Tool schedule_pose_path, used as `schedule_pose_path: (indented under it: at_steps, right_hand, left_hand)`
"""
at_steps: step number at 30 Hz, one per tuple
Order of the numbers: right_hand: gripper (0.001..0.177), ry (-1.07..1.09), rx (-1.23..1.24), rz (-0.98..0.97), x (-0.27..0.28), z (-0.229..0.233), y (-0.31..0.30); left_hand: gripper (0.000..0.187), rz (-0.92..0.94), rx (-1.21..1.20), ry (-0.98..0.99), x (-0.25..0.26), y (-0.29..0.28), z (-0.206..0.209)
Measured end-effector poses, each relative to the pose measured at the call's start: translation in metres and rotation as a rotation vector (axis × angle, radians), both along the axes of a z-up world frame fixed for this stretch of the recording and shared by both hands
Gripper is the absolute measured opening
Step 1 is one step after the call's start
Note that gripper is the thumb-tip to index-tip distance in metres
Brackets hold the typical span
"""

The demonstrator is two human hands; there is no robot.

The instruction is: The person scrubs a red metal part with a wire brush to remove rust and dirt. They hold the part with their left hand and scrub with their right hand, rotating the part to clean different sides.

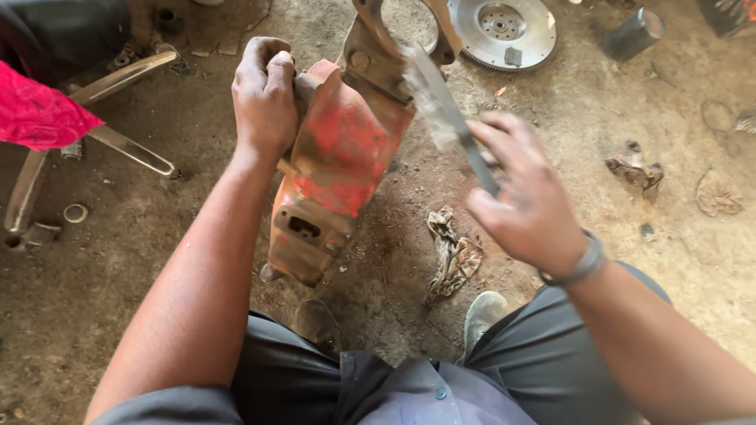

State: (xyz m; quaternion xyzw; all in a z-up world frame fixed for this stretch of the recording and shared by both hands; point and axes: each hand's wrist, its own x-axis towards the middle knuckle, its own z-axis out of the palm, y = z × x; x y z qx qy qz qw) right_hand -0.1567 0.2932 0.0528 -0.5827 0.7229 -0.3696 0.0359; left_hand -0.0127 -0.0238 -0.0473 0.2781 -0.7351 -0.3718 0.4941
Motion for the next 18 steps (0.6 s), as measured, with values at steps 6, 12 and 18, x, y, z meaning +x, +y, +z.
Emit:
schedule_pose_path:
  at_steps: [6,12,18]
  right_hand:
    - [0.067,0.215,0.103,0.094,0.036,0.017,-0.038]
    - [0.063,0.403,-0.196,0.15,0.035,0.034,-0.036]
    - [0.033,0.313,-0.278,0.303,0.026,0.053,-0.03]
  left_hand:
    - [0.025,0.087,-0.054,-0.02,0.0,0.0,0.001]
    - [0.026,0.158,-0.032,-0.019,-0.002,0.004,0.002]
    - [0.027,0.158,0.037,-0.035,-0.003,0.008,0.008]
